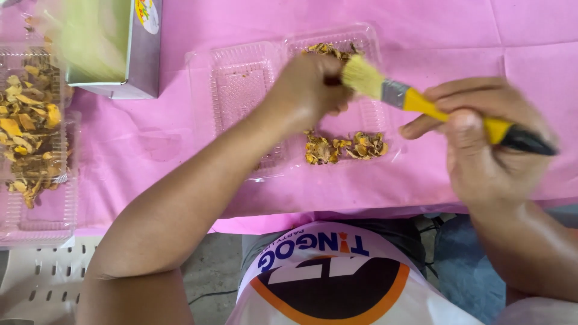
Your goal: Sorting and arranging dried tea leaves into plastic containers using hands and a brush.
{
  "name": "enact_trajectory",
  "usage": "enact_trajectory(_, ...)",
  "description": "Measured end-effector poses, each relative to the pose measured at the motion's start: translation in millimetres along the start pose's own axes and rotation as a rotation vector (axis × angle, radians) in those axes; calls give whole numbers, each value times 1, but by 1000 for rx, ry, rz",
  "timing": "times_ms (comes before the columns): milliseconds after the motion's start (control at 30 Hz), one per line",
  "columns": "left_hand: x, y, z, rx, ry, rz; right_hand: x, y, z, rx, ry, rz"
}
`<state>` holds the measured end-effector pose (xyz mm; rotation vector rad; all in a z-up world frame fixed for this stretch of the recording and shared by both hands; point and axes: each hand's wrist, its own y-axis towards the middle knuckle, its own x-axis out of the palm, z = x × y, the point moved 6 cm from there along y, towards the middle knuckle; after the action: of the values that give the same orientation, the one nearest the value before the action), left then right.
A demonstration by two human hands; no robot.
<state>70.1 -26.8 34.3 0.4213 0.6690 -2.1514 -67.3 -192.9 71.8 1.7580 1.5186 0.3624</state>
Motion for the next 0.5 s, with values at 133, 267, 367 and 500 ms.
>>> enact_trajectory(133,-25,6,-9,53,-437,96,-3,-10,6,81,17,7)
enact_trajectory(267,-36,24,-19,139,-385,148,-13,-14,4,130,-102,55)
enact_trajectory(367,-40,29,-17,119,-126,229,-9,-12,6,-53,-286,-19)
enact_trajectory(500,-26,21,-8,404,461,234,5,-6,-3,-174,-353,-100)
